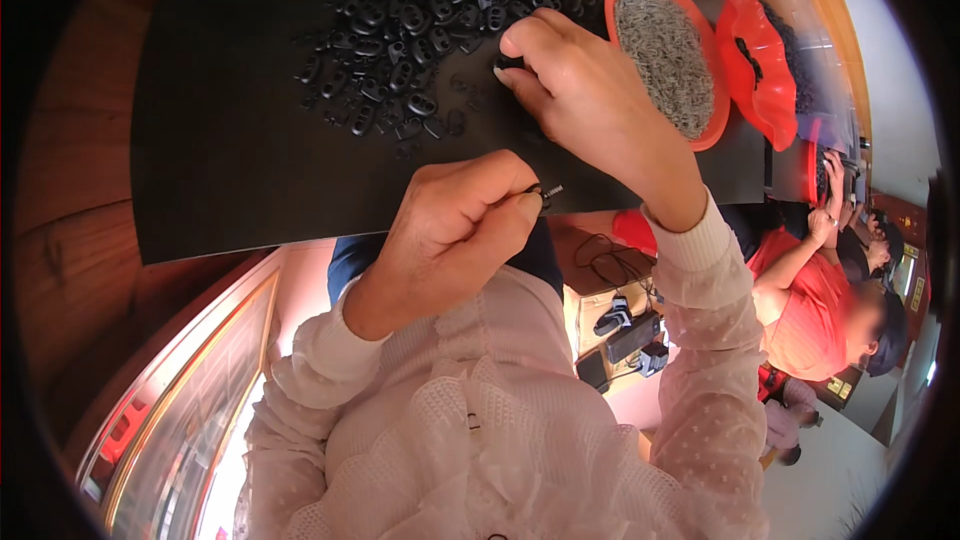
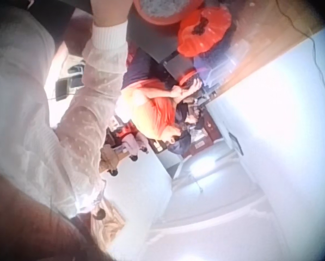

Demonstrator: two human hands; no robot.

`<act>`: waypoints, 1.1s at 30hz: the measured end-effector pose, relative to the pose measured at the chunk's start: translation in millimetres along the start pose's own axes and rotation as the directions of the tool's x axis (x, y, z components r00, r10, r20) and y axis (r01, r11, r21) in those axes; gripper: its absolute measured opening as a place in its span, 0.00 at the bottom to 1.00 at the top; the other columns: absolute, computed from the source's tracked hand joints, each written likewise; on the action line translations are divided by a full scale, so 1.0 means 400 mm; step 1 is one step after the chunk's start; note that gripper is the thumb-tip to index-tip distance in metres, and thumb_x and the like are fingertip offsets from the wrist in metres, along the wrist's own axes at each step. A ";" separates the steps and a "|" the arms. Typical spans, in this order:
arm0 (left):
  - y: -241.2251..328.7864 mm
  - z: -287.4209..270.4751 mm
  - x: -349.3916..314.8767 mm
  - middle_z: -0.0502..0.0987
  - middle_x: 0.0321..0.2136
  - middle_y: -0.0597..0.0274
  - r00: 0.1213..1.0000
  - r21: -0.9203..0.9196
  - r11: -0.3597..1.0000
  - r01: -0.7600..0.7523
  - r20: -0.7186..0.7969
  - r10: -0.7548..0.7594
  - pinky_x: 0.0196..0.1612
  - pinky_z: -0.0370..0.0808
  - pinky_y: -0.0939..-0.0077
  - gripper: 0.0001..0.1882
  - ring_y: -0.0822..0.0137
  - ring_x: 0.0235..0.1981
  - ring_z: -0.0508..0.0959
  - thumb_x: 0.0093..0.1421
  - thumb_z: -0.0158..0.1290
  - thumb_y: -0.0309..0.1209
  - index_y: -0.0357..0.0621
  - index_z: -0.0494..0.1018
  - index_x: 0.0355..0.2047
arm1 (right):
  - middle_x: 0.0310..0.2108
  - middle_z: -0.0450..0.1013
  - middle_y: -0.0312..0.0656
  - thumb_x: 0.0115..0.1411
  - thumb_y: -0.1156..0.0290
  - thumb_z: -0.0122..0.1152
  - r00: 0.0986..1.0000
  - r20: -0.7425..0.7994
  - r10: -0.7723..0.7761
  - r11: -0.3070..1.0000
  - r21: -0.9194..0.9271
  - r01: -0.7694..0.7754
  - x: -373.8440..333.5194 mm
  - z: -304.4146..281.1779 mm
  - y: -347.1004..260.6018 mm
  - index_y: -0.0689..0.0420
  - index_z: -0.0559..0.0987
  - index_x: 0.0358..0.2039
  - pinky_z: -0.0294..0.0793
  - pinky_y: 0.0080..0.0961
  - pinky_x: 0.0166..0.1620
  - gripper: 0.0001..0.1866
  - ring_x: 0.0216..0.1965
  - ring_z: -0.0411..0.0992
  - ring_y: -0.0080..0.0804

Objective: The person repeatedly picks up small black plastic components and silver screws from a table and inserts the screws into the components by hand. The person handles the items one at a time, performing a repetitive assembly action throughout the clip.

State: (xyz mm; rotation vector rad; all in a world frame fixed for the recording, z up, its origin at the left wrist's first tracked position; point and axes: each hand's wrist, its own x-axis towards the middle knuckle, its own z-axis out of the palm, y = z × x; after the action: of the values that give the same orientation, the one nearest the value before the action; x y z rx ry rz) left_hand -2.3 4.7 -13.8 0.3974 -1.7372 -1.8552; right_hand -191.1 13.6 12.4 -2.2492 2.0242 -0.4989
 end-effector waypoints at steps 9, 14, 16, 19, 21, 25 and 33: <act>-0.001 0.002 -0.001 0.71 0.19 0.67 1.000 0.015 1.000 0.000 -0.020 0.000 0.23 0.63 0.83 0.05 0.80 0.20 0.67 0.59 0.46 0.20 0.36 0.69 0.26 | 0.26 0.70 0.49 0.51 0.74 0.63 0.995 0.099 -0.014 0.998 0.062 0.008 0.025 -0.006 0.016 0.62 0.70 0.28 0.69 0.39 0.32 0.10 0.30 0.71 0.51; 0.005 0.007 -0.001 0.71 0.19 0.67 0.998 0.022 0.998 0.051 -0.044 -0.050 0.23 0.63 0.83 0.05 0.81 0.20 0.67 0.60 0.45 0.22 0.37 0.70 0.27 | 0.26 0.69 0.51 0.53 0.73 0.61 0.989 0.134 -0.068 0.995 0.083 0.057 0.025 -0.004 0.022 0.63 0.70 0.25 0.67 0.41 0.31 0.10 0.29 0.69 0.53; 0.016 0.006 -0.001 0.72 0.19 0.67 0.993 0.014 0.995 0.101 -0.053 -0.101 0.23 0.62 0.83 0.06 0.81 0.20 0.66 0.60 0.45 0.22 0.37 0.70 0.27 | 0.24 0.69 0.49 0.54 0.73 0.61 0.992 0.079 -0.094 0.991 0.106 0.086 0.020 -0.004 0.022 0.63 0.69 0.25 0.66 0.38 0.30 0.10 0.27 0.68 0.48; 0.028 0.006 -0.002 0.72 0.19 0.67 0.982 -0.029 0.986 0.165 -0.085 -0.167 0.22 0.61 0.84 0.07 0.81 0.19 0.65 0.60 0.44 0.24 0.38 0.71 0.28 | 0.19 0.66 0.41 0.57 0.71 0.59 0.998 0.032 -0.060 0.960 0.275 0.049 0.005 -0.017 0.023 0.62 0.70 0.26 0.63 0.29 0.27 0.10 0.22 0.66 0.33; 0.024 0.010 -0.003 0.73 0.19 0.66 0.978 -0.066 0.984 0.165 -0.117 -0.171 0.22 0.60 0.85 0.07 0.82 0.18 0.64 0.60 0.44 0.25 0.38 0.71 0.28 | 0.17 0.62 0.33 0.60 0.69 0.58 0.988 0.148 0.037 0.860 0.499 -0.107 -0.023 -0.071 0.014 0.62 0.71 0.26 0.60 0.21 0.25 0.10 0.20 0.61 0.20; 0.023 0.012 0.001 0.73 0.19 0.65 0.974 -0.098 0.979 0.180 -0.124 -0.192 0.21 0.60 0.86 0.08 0.82 0.18 0.63 0.59 0.44 0.26 0.38 0.72 0.29 | 0.17 0.55 0.28 0.62 0.67 0.56 0.923 0.306 0.233 0.660 0.648 -0.381 -0.084 -0.111 -0.011 0.63 0.72 0.24 0.51 0.20 0.23 0.14 0.21 0.52 0.14; 0.042 0.004 0.005 0.69 0.18 0.70 0.962 -0.131 0.959 0.251 -0.071 -0.262 0.23 0.60 0.84 0.06 0.82 0.20 0.64 0.60 0.47 0.23 0.37 0.70 0.26 | 0.18 0.53 0.25 0.62 0.70 0.56 0.920 0.349 0.179 0.451 0.802 -0.392 -0.122 -0.101 -0.026 0.60 0.66 0.19 0.48 0.18 0.23 0.16 0.22 0.49 0.12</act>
State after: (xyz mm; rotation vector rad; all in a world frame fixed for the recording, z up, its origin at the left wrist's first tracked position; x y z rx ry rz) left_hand -1.7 4.8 3.3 0.6733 -1.5653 -2.0782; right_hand -196.4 69.1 44.3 -1.2290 1.4472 -0.9204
